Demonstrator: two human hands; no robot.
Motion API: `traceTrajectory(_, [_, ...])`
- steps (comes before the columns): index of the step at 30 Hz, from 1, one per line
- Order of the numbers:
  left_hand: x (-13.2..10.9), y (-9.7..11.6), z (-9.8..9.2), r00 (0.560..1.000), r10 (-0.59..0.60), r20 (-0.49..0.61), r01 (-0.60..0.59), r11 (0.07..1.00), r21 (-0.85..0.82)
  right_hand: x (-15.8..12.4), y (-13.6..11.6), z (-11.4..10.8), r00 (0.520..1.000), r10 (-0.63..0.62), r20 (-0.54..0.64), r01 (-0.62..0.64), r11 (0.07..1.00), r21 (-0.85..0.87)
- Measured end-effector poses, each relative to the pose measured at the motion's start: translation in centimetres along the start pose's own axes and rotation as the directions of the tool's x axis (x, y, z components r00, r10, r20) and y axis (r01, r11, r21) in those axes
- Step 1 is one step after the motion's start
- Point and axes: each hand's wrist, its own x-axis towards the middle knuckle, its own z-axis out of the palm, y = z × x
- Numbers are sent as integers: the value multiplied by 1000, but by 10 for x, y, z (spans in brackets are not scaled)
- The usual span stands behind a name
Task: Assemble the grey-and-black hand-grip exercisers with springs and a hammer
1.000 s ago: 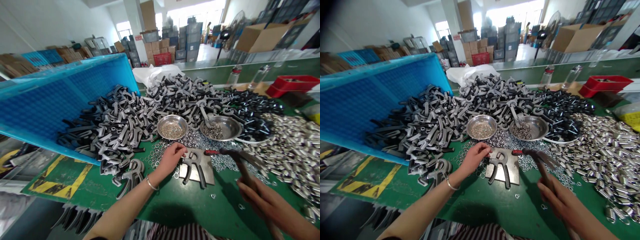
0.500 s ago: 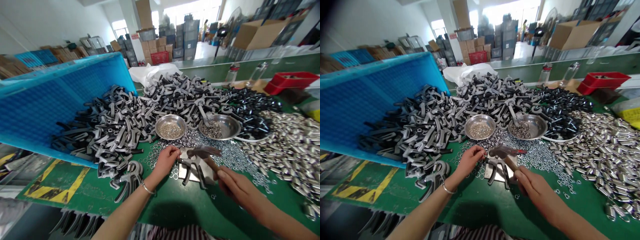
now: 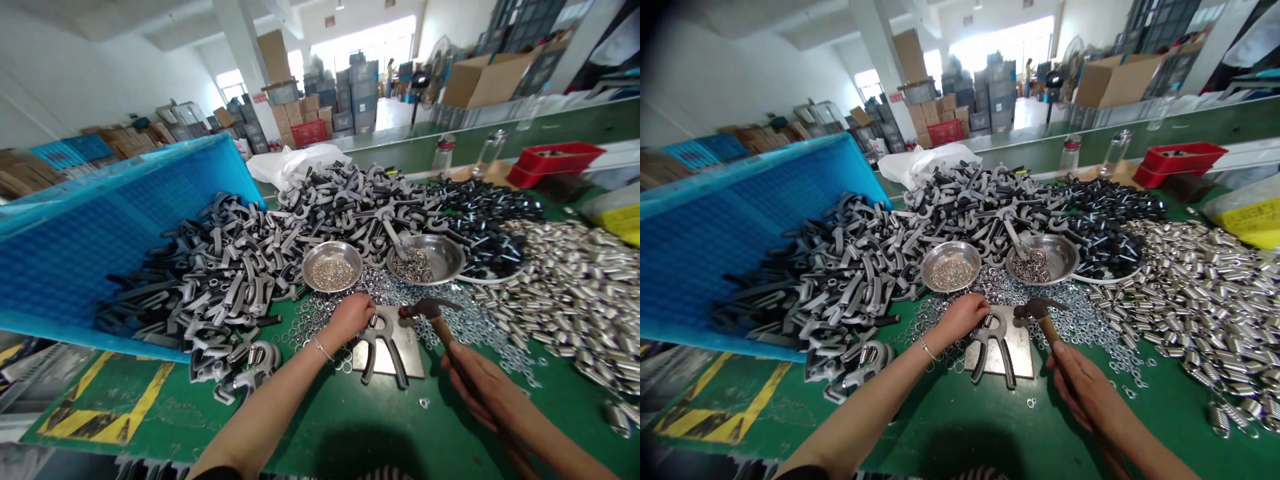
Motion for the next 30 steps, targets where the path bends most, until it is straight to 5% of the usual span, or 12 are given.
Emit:
traceTrajectory(11, [3,4,13,993,120,10,-117,938,327,-12,13,6,1000,21,11,-21,1000,4])
traceTrajectory(18, [-5,5,20,954,293,60,-293,878,379,-12,10,-12,994,-49,99,64,986,-156])
traceTrajectory(25, [-45,-6,14,969,136,-208,-85,967,239,-6,-52,-29,929,-355,108,349,737,-579])
traceTrajectory(30, [-69,-4,4,981,187,-51,-165,945,281,3,-90,-8,864,-497,79,410,604,-683])
